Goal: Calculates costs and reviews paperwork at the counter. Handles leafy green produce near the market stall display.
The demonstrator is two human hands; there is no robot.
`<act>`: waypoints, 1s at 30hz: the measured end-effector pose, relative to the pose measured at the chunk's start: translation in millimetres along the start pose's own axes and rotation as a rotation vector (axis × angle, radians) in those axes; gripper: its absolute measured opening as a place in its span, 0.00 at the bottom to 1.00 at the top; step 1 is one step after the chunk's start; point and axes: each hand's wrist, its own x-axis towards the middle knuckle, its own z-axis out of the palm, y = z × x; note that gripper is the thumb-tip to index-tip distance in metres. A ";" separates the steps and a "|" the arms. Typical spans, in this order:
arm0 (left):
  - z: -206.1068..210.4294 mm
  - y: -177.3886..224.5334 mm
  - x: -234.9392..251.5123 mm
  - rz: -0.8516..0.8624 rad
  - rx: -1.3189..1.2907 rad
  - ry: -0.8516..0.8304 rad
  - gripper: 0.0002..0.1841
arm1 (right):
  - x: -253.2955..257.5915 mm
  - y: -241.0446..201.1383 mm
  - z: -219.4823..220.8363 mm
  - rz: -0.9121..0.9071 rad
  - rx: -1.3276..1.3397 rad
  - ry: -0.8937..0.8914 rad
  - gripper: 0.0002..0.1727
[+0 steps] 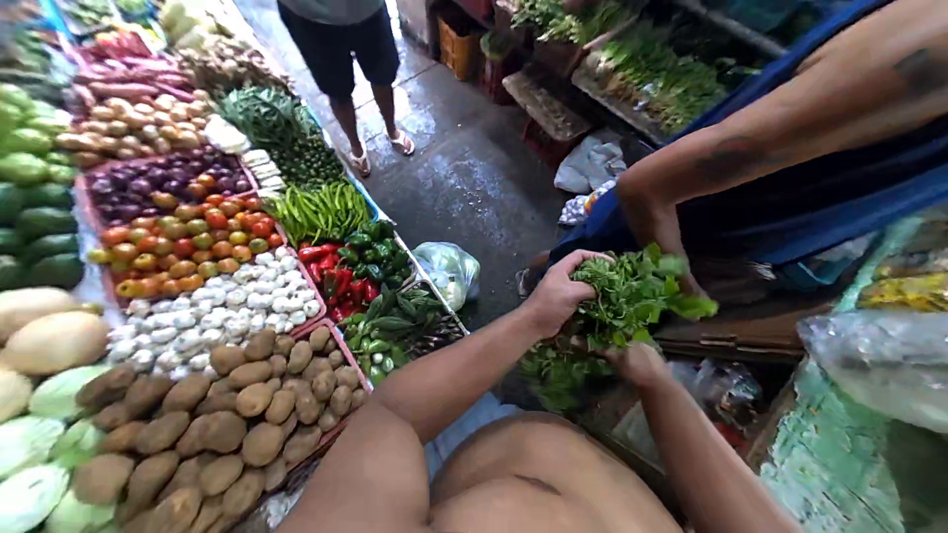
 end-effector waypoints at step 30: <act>67.4 -61.5 -161.0 0.568 0.362 1.269 0.35 | 19.4 -43.4 77.6 0.135 1.223 -1.034 0.21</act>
